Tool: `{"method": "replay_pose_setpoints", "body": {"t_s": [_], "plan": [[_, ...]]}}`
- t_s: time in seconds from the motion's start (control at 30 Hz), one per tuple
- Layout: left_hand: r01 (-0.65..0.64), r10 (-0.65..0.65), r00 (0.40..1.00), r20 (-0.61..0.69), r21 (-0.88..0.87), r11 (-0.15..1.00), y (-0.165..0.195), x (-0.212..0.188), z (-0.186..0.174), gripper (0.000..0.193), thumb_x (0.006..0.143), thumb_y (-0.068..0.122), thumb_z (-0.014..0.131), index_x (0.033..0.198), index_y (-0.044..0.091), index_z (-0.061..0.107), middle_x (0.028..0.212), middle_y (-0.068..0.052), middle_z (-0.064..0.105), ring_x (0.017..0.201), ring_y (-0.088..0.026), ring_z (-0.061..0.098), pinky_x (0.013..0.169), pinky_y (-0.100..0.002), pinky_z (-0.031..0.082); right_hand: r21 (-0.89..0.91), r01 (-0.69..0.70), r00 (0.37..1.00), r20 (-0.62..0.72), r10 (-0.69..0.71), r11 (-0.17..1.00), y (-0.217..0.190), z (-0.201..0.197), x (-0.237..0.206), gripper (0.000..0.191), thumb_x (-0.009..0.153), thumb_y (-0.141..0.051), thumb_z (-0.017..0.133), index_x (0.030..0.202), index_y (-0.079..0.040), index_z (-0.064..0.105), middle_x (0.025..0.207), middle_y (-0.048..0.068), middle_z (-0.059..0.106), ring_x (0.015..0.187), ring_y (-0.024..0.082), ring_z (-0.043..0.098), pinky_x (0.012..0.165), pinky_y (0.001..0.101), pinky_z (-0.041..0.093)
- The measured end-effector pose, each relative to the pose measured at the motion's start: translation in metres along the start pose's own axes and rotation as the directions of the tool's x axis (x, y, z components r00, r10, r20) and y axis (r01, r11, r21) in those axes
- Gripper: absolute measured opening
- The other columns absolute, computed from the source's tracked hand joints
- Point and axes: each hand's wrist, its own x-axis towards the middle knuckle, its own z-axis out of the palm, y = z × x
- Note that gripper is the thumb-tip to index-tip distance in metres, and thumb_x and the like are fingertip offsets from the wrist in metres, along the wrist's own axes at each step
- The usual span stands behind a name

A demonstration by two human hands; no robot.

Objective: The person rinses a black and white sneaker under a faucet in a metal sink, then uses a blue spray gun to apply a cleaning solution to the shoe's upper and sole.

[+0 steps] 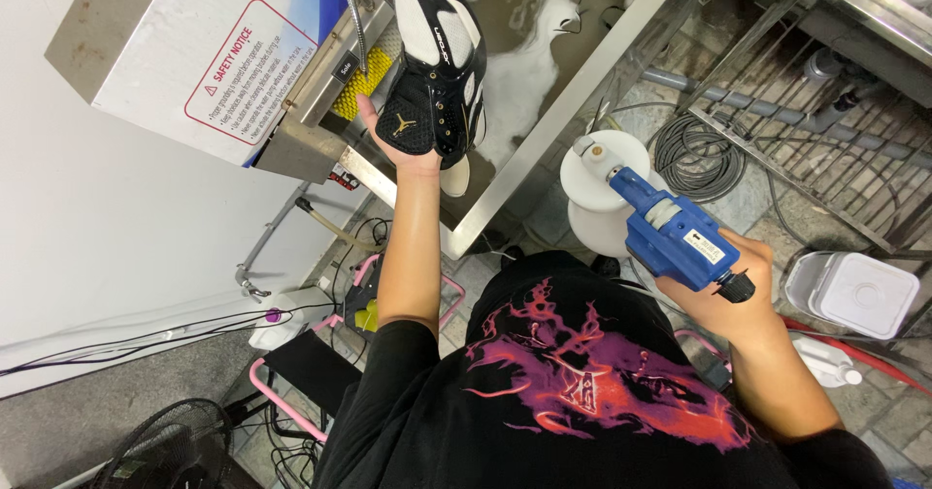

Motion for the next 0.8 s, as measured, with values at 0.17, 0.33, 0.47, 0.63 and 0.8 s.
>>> {"method": "replay_pose_setpoints", "body": {"t_s": [0.17, 0.33, 0.47, 0.63, 0.8], "plan": [[-0.001, 0.001, 1.000, -0.004, 0.007, 1.000, -0.0011, -0.0010, 0.0006, 0.093, 0.098, 0.070, 0.045, 0.148, -0.009, 0.046, 0.149, -0.024, 0.054, 0.137, -0.037, 0.055, 0.122, -0.048, 0.041, -0.012, 0.034, 0.999, -0.010, -0.034, 0.999, -0.0031, -0.0001, 0.0016, 0.042, 0.065, -0.003, 0.080, 0.106, -0.001, 0.070, 0.094, 0.010, 0.072, 0.079, 0.020, 0.072, 0.073, 0.0287, 0.054], [0.010, -0.010, 1.000, 0.011, 0.017, 1.000, -0.0014, -0.0006, 0.0004, 0.094, 0.098, 0.070, 0.044, 0.147, -0.010, 0.046, 0.149, -0.024, 0.054, 0.137, -0.037, 0.055, 0.122, -0.047, 0.041, -0.081, 0.020, 0.999, 0.026, -0.018, 0.997, -0.0085, -0.0021, 0.0036, 0.039, 0.064, -0.003, 0.081, 0.102, -0.002, 0.072, 0.088, 0.010, 0.070, 0.074, 0.021, 0.070, 0.070, 0.0295, 0.053], [0.005, -0.005, 1.000, 0.000, 0.024, 1.000, -0.0009, -0.0009, -0.0002, 0.094, 0.098, 0.070, 0.044, 0.147, -0.009, 0.046, 0.149, -0.024, 0.054, 0.137, -0.037, 0.055, 0.122, -0.048, 0.041, -0.047, -0.005, 1.000, 0.029, 0.007, 0.999, -0.0084, -0.0004, 0.0030, 0.039, 0.064, -0.003, 0.081, 0.102, -0.003, 0.072, 0.087, 0.009, 0.070, 0.072, 0.021, 0.070, 0.069, 0.0288, 0.053], [0.002, -0.002, 1.000, -0.005, 0.013, 1.000, -0.0011, -0.0004, 0.0007, 0.094, 0.098, 0.070, 0.044, 0.147, -0.009, 0.046, 0.149, -0.024, 0.054, 0.137, -0.037, 0.055, 0.122, -0.048, 0.041, -0.071, 0.005, 1.000, 0.004, -0.005, 0.997, -0.0040, -0.0013, 0.0031, 0.041, 0.062, -0.004, 0.082, 0.101, -0.002, 0.071, 0.086, 0.009, 0.069, 0.072, 0.021, 0.070, 0.068, 0.0293, 0.053], [0.002, -0.002, 1.000, 0.013, 0.007, 1.000, -0.0024, -0.0003, 0.0035, 0.093, 0.099, 0.070, 0.045, 0.148, -0.009, 0.047, 0.149, -0.024, 0.055, 0.136, -0.037, 0.056, 0.122, -0.047, 0.042, -0.101, 0.021, 1.000, 0.008, -0.020, 0.995, -0.0028, -0.0022, 0.0035, 0.040, 0.063, -0.003, 0.081, 0.101, -0.002, 0.071, 0.087, 0.010, 0.070, 0.074, 0.021, 0.071, 0.069, 0.0298, 0.054]]}}
